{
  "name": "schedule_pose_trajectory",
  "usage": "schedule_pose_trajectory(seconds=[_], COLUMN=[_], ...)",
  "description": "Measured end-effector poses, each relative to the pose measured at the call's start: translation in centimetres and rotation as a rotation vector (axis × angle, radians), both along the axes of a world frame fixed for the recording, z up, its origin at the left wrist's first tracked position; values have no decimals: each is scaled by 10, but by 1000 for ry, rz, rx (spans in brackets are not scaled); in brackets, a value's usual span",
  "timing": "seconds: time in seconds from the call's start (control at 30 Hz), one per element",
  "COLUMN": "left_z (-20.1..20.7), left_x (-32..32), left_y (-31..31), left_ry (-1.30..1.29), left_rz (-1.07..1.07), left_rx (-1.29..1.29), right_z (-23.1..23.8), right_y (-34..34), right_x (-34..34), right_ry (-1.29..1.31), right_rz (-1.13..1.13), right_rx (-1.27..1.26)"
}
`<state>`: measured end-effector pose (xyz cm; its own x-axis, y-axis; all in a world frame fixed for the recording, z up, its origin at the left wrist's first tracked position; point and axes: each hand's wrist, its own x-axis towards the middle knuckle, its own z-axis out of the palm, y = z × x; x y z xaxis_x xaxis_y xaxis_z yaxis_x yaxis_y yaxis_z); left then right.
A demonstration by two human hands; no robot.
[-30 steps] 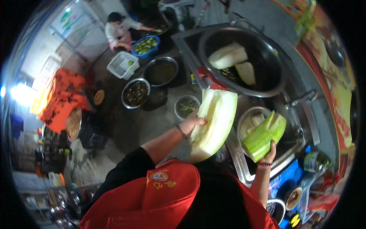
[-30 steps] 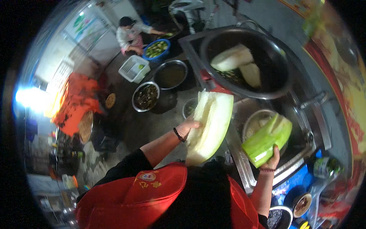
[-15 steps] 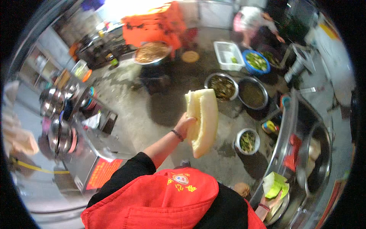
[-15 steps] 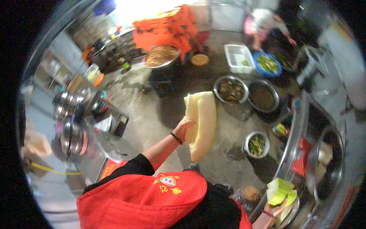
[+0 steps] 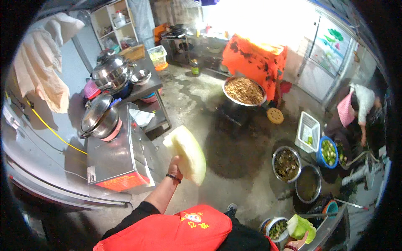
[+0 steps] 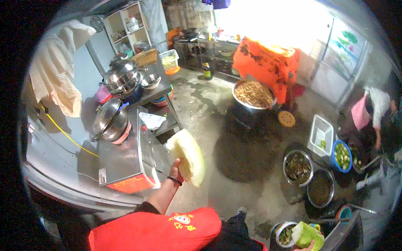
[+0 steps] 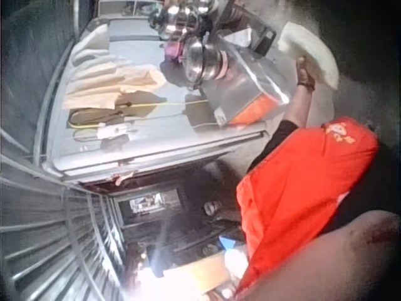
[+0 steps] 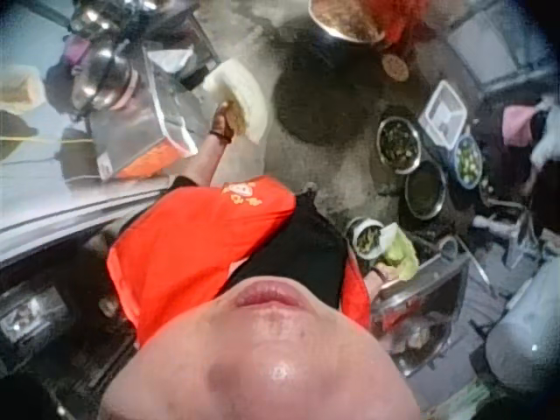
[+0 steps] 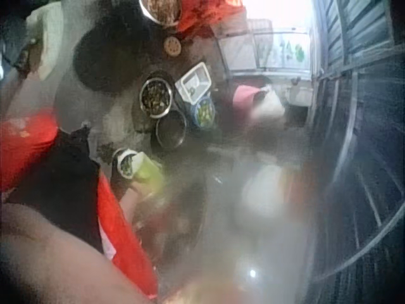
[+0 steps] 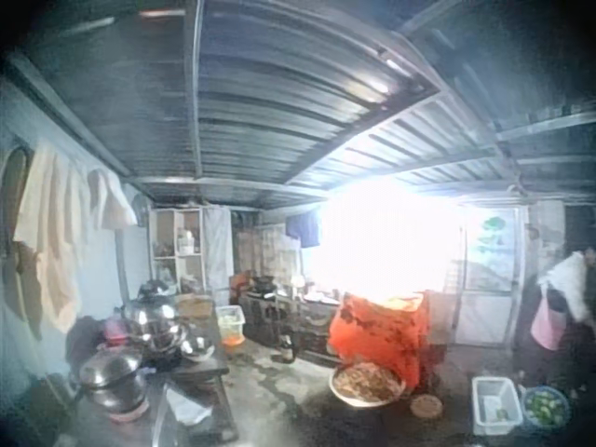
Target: The person cuts a large pale green vegetable into chunks on a wooden cutting board using a cleaver, then transfers the pieces into a white basket. The person also washes the vegetable at a sink and continues cutting additional pieces.
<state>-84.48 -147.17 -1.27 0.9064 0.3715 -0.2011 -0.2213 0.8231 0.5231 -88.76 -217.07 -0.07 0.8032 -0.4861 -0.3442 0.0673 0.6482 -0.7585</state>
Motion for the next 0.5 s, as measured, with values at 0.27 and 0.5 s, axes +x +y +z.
schedule_pose_trajectory(seconds=[0.27,0.5], left_z=[21,8], left_x=[-31,-32], left_y=[27,36], left_ry=[472,380], left_rz=[461,679], left_rx=[11,-72], right_z=[-54,-14], right_y=[29,179], right_x=[207,359], right_ry=[124,110], right_rz=[304,605], right_rx=[194,221])
